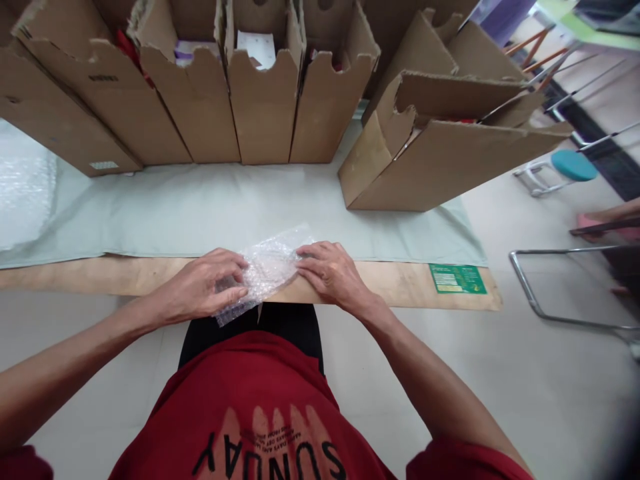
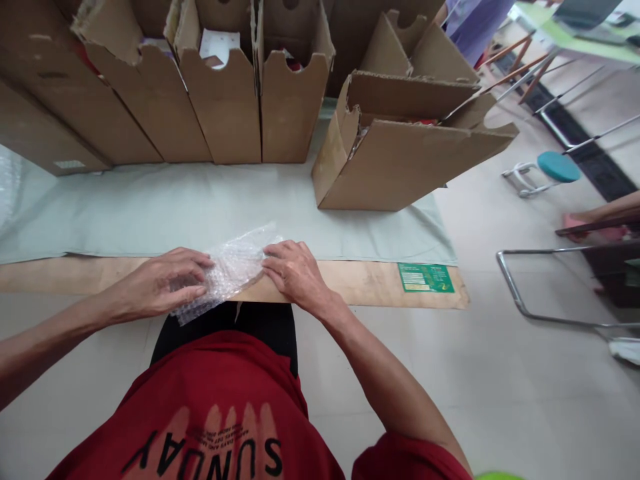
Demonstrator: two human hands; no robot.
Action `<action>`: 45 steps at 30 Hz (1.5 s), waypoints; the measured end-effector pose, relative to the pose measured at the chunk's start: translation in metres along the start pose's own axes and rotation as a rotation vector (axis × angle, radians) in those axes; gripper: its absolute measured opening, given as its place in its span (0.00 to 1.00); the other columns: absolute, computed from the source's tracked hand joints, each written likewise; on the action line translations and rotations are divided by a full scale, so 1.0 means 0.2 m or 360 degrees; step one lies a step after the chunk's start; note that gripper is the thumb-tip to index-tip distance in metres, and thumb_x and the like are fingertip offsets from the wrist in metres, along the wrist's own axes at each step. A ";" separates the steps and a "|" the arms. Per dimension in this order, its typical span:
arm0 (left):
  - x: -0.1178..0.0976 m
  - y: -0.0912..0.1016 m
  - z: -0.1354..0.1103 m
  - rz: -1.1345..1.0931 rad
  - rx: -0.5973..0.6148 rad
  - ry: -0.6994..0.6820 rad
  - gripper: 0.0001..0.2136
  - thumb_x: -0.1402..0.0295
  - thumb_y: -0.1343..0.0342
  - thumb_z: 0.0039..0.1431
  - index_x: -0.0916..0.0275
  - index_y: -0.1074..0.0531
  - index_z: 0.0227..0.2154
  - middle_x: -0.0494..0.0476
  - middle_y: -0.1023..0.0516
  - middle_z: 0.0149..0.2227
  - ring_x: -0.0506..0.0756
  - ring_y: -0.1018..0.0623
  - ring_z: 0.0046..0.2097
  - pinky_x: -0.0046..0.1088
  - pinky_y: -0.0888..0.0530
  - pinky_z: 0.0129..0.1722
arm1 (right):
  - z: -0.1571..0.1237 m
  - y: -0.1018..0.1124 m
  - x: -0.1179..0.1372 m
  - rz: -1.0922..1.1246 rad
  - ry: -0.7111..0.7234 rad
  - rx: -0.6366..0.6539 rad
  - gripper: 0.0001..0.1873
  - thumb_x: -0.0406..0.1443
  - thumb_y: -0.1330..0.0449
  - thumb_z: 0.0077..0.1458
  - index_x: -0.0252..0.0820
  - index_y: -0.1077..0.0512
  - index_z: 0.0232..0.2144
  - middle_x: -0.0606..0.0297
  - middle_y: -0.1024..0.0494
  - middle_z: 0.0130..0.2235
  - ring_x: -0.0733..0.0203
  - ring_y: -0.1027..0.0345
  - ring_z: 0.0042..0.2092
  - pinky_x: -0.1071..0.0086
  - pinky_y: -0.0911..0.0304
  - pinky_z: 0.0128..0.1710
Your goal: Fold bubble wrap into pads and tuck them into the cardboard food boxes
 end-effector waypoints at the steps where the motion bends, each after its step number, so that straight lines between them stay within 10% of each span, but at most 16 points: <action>1: -0.01 -0.02 0.00 0.0056 -0.0037 -0.0015 0.11 0.57 0.44 0.64 0.57 0.23 0.35 0.59 0.18 0.50 0.61 0.21 0.55 0.40 0.24 0.54 | 0.01 0.00 0.00 0.0012 -0.0009 -0.0008 0.11 0.35 0.41 0.69 0.46 0.17 0.40 0.58 0.17 0.52 0.48 0.27 0.52 0.55 0.37 0.48; 7: -0.03 -0.06 0.02 0.0404 -0.0298 0.0029 0.14 0.57 0.39 0.57 0.58 0.23 0.42 0.62 0.18 0.48 0.66 0.21 0.52 0.46 0.26 0.55 | 0.05 0.08 0.02 0.0169 -0.0083 -0.0093 0.13 0.36 0.46 0.71 0.45 0.21 0.39 0.60 0.16 0.49 0.50 0.26 0.50 0.55 0.38 0.52; 16: 0.15 0.36 0.20 -0.0300 -0.0627 0.0671 0.13 0.55 0.40 0.54 0.58 0.21 0.35 0.53 0.17 0.34 0.58 0.21 0.37 0.34 0.25 0.37 | 0.23 0.44 -0.10 0.0321 -0.0297 -0.0729 0.09 0.43 0.40 0.67 0.46 0.25 0.36 0.68 0.20 0.32 0.61 0.27 0.33 0.65 0.32 0.41; 22: 0.36 0.28 0.44 -0.0178 -0.0601 0.0788 0.25 0.63 0.42 0.54 0.63 0.28 0.56 0.56 0.18 0.37 0.59 0.20 0.39 0.38 0.23 0.42 | 0.41 0.33 -0.38 0.0024 -0.0460 -0.0674 0.13 0.38 0.39 0.62 0.40 0.25 0.47 0.54 0.18 0.48 0.47 0.24 0.50 0.51 0.32 0.54; 28: 0.27 0.21 0.36 0.0587 -0.0905 0.0316 0.28 0.64 0.45 0.63 0.62 0.37 0.65 0.69 0.30 0.65 0.68 0.31 0.67 0.52 0.33 0.66 | 0.23 0.25 -0.26 -0.0176 -0.0220 -0.0717 0.20 0.38 0.46 0.68 0.45 0.30 0.59 0.53 0.28 0.65 0.46 0.35 0.65 0.43 0.40 0.65; 32: 0.13 0.06 0.51 0.0706 -0.0545 -0.0140 0.26 0.62 0.52 0.71 0.63 0.43 0.69 0.68 0.42 0.74 0.65 0.43 0.75 0.50 0.41 0.71 | 0.32 0.10 -0.15 -0.0154 -0.0113 -0.0452 0.25 0.35 0.49 0.68 0.42 0.35 0.66 0.53 0.36 0.70 0.49 0.41 0.70 0.48 0.42 0.68; 38: 0.21 -0.16 0.53 0.0855 -0.0030 -0.0026 0.35 0.49 0.59 0.73 0.72 0.46 0.71 0.75 0.48 0.75 0.69 0.48 0.76 0.54 0.51 0.74 | 0.31 -0.09 -0.20 -0.0316 -0.0127 0.0144 0.30 0.44 0.49 0.71 0.34 0.37 0.68 0.48 0.40 0.72 0.45 0.50 0.74 0.47 0.47 0.71; 45: 0.36 0.12 0.20 0.0957 -0.0389 0.0309 0.33 0.50 0.60 0.73 0.63 0.49 0.73 0.72 0.49 0.76 0.72 0.48 0.76 0.59 0.50 0.72 | -0.07 0.14 -0.33 -0.0488 -0.0465 -0.0097 0.29 0.46 0.54 0.73 0.37 0.35 0.67 0.46 0.36 0.70 0.42 0.44 0.71 0.45 0.41 0.67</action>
Point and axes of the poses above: each hand's wrist, its own z-axis towards the middle knuckle, its own y-axis out of the back of the hand, x = y × z, the point moved 5 cm from there along z, towards the middle knuckle
